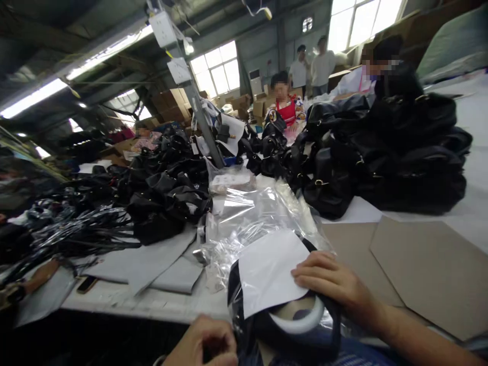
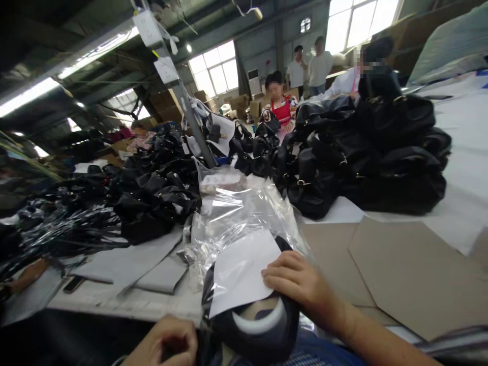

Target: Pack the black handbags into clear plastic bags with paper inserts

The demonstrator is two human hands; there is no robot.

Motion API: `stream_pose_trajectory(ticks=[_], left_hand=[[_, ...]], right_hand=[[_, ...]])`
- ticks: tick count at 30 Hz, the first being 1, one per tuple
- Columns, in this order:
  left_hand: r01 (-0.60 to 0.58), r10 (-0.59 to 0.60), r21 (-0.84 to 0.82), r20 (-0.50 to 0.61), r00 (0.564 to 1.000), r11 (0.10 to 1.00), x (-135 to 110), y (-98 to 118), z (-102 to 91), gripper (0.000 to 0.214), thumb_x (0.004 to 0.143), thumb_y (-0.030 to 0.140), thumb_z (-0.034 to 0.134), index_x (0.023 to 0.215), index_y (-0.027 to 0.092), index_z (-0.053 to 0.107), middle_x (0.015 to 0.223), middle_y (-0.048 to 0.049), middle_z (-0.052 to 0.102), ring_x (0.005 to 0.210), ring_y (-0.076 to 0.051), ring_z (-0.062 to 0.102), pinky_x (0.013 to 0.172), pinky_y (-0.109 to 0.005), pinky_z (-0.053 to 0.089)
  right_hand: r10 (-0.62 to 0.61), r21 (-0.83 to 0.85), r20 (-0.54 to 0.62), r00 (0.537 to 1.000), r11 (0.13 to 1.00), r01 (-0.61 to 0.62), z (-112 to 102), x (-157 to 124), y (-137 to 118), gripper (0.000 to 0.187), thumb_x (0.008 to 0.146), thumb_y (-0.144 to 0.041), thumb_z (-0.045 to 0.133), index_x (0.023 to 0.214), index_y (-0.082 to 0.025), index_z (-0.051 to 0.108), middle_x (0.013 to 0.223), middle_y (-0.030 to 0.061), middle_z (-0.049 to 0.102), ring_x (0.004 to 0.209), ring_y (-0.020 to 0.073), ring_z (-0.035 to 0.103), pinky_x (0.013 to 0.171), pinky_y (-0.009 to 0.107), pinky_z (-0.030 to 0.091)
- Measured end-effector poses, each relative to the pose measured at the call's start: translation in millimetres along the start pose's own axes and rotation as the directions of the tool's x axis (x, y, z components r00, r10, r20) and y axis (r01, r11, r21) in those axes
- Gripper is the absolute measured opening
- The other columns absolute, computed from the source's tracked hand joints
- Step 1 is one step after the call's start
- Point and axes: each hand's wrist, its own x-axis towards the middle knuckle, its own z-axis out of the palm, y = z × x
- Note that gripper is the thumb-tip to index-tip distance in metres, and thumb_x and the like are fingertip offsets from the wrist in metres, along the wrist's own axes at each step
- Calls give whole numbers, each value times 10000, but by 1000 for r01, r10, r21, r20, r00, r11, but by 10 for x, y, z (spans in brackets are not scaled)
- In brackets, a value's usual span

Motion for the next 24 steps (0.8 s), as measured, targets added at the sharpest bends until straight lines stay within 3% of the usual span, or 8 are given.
stream_pose_trajectory(ticks=[4,6,8,10,13,16,20,24], left_hand=[[-140,226,249,-363,904,958,508,452,-120,486,973,579,452,716,182,566,601,10,503,550,-120,476,554,-231,401],[-237,409,486,-284,867,841,924,705,-7,313,961,483,545,1097,220,645,911,-32,650,751,-159,586,696,-269,470],[-308,516,663,-138,845,682,1358,915,150,468,917,423,633,1349,263,551,1087,-52,652,860,-191,616,827,-338,496],[-346,566,767,-27,824,541,1736,1058,288,535,866,365,700,1372,263,560,1160,-75,642,993,-244,623,880,-377,498],[-458,558,758,151,816,465,2099,1156,433,230,896,289,666,1098,214,746,1015,-70,686,906,-233,650,814,-348,508],[-551,546,663,248,800,507,2203,1194,560,150,907,235,663,845,176,785,846,-44,699,781,-169,652,749,-275,505],[-548,524,380,175,833,745,2058,1318,665,136,873,233,706,784,159,778,756,-30,695,739,-146,649,699,-235,502],[-546,529,255,139,837,798,1701,1333,450,266,905,292,664,1154,224,727,1047,-55,728,926,-180,671,814,-281,535]], right_hand=[[-79,-46,16,997,996,80,141,93,43,157,1014,-129,478,1014,-121,635,1035,62,744,920,180,614,875,392,467],[-79,-66,30,996,995,80,202,123,75,149,1014,-140,489,991,-127,635,1018,51,741,912,174,604,866,378,457],[-95,-96,40,995,990,98,255,139,107,150,1010,-141,496,966,-137,639,989,40,737,906,173,593,874,377,447],[-114,-114,46,992,986,118,305,139,145,161,1009,-141,492,947,-147,641,967,35,732,899,172,584,877,376,442],[-121,-123,55,991,984,127,376,123,213,170,1013,-164,488,945,-164,644,942,29,724,886,172,580,875,374,442],[-123,-173,18,992,977,124,427,116,255,231,1014,-147,459,879,-173,645,843,14,705,816,162,579,826,346,458],[-164,-253,-7,986,955,157,412,147,231,272,986,-107,470,781,-166,638,792,16,681,765,157,582,747,305,482],[-171,-259,-49,984,954,153,307,167,261,263,1005,-129,464,819,-166,647,818,18,698,812,165,611,833,334,497]])
